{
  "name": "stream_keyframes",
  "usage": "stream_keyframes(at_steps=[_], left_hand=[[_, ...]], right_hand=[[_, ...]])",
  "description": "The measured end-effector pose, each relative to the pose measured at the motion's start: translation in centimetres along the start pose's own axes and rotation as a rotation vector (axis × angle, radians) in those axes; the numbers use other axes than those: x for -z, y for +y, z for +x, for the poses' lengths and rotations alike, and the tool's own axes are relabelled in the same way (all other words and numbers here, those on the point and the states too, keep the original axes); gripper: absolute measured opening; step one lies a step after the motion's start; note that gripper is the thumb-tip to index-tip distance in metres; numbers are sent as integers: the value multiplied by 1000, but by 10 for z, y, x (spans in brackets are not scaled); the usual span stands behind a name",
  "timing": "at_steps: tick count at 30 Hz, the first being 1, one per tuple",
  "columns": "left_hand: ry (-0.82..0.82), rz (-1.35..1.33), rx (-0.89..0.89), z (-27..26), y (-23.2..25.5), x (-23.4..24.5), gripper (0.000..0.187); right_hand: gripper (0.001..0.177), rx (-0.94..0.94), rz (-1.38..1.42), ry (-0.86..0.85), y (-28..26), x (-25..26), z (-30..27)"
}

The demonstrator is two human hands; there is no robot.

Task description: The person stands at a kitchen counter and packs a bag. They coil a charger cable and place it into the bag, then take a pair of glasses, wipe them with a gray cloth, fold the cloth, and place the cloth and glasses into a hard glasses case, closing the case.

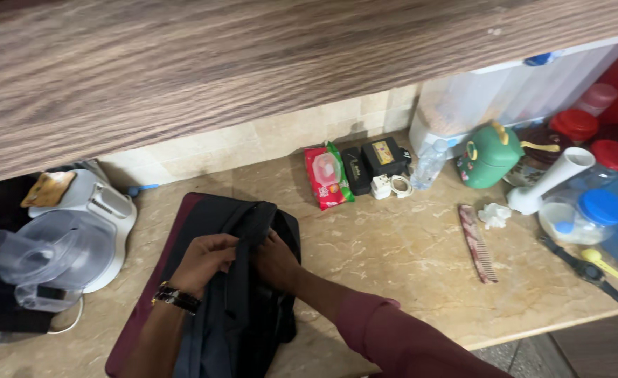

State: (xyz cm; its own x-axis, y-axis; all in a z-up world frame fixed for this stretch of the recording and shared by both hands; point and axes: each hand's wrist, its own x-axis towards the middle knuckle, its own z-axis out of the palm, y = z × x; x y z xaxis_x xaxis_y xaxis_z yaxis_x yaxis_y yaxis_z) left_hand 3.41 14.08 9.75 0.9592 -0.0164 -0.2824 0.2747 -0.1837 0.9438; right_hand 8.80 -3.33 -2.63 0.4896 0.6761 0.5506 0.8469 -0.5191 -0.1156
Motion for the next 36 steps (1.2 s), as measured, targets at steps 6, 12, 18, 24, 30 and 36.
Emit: stream_keyframes(at_steps=[6, 12, 18, 24, 30, 36], left_hand=[[41, -10, 82, 0, -6, -10, 20], [69, 7, 89, 7, -33, -27, 21], [152, 76, -149, 9, -62, -67, 32], [519, 794, -468, -35, -32, -120, 73], [602, 1170, -356, -49, -26, -163, 83], [632, 970, -215, -39, -46, -145, 66]], right_hand=[[31, -114, 152, -285, -1, 26, 13], [51, -123, 218, -9, 16, 69, -50], [44, -342, 253, 49, 69, 113, -160], [51, -468, 117, 11, 113, 152, -220], [51, -516, 88, -21, 116, 170, -239], [48, -487, 120, -3, 119, 175, -239]])
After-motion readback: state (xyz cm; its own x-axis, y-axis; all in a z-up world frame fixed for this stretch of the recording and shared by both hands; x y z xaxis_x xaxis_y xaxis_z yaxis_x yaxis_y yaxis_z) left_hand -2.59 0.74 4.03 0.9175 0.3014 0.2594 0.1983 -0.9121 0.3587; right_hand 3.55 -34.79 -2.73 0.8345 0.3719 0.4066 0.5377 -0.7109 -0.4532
